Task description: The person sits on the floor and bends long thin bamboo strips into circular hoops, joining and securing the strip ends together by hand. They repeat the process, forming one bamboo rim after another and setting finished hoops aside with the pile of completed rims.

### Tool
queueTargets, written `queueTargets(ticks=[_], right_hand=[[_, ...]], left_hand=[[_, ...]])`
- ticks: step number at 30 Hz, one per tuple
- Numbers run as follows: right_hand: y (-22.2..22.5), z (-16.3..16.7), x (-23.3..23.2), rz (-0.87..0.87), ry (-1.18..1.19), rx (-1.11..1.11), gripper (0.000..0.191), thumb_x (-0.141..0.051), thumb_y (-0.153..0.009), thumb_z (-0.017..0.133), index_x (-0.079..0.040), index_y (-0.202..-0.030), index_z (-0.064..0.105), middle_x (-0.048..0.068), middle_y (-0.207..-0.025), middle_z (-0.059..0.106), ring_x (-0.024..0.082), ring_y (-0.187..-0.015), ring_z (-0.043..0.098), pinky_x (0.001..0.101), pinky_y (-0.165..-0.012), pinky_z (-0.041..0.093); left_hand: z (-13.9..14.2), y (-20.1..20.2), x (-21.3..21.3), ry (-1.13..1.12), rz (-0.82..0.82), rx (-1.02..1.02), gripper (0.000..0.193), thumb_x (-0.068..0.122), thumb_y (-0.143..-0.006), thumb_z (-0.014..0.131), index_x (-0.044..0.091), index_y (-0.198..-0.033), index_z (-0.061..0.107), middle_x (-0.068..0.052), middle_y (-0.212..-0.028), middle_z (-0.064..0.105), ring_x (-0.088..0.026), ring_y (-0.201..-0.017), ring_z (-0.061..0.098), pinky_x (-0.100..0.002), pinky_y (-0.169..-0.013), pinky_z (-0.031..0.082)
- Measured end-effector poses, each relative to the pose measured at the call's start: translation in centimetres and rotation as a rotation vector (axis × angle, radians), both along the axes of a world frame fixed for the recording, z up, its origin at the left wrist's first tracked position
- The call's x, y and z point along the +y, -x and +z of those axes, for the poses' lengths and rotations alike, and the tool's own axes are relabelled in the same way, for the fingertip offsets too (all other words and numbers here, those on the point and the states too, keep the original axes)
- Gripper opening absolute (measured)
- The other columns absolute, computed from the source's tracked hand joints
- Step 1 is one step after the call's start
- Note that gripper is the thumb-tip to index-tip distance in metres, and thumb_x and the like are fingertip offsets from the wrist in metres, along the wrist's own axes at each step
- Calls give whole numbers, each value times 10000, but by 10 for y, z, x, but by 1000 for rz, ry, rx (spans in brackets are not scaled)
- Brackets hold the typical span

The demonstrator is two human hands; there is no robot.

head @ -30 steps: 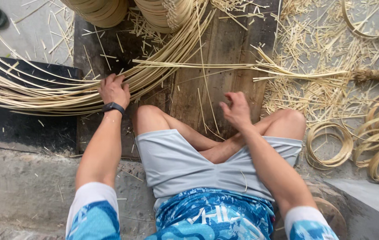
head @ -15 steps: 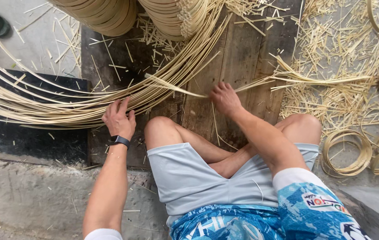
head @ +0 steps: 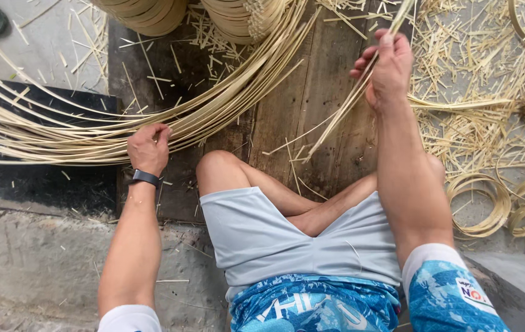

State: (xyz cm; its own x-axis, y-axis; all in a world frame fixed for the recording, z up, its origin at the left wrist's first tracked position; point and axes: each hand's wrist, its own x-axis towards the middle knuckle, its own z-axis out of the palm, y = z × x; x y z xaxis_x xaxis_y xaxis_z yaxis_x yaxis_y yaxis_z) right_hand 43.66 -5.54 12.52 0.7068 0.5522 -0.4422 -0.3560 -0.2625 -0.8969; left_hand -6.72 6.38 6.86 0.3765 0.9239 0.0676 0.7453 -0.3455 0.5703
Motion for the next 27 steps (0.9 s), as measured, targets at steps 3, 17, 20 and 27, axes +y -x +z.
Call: queueTargets(ticks=[3, 17, 20, 27], right_hand=[[10, -31, 2, 86, 384, -141, 407, -243, -1050, 552, -68, -1414, 505, 80, -1030, 649, 150, -850, 702, 307, -734, 604], [94, 49, -37, 267, -332, 352, 568, -469, -1028, 476, 23, -1310, 443, 164, -1157, 681, 329, -1093, 714, 531, -958, 623], [81, 60, -57, -70, -681, 371, 383, -358, -1081, 521, 0, -1208, 567, 133, -969, 673, 262, -915, 684, 458, -885, 608], [-19, 42, -168, -581, -728, 27, 259, -202, -1048, 457, -139, -1185, 667, 100, -724, 623, 154, -560, 562, 318, -478, 521]], left_hand=[[36, 2, 4, -80, -117, -22, 102, 131, -964, 785, 49, -983, 728, -123, -940, 709, -330, -844, 688, -429, -761, 533], [189, 3, -72, -226, -419, -56, 78, 56, -927, 760, 90, -959, 697, -79, -976, 717, -242, -876, 696, -353, -756, 560], [182, -9, -106, -358, -477, 71, 117, 14, -856, 755, 79, -946, 716, -90, -920, 721, -266, -855, 689, -399, -727, 540], [151, 20, -137, 87, -223, 79, 348, 269, -861, 816, 108, -1165, 763, -100, -928, 756, -260, -750, 696, -380, -659, 558]])
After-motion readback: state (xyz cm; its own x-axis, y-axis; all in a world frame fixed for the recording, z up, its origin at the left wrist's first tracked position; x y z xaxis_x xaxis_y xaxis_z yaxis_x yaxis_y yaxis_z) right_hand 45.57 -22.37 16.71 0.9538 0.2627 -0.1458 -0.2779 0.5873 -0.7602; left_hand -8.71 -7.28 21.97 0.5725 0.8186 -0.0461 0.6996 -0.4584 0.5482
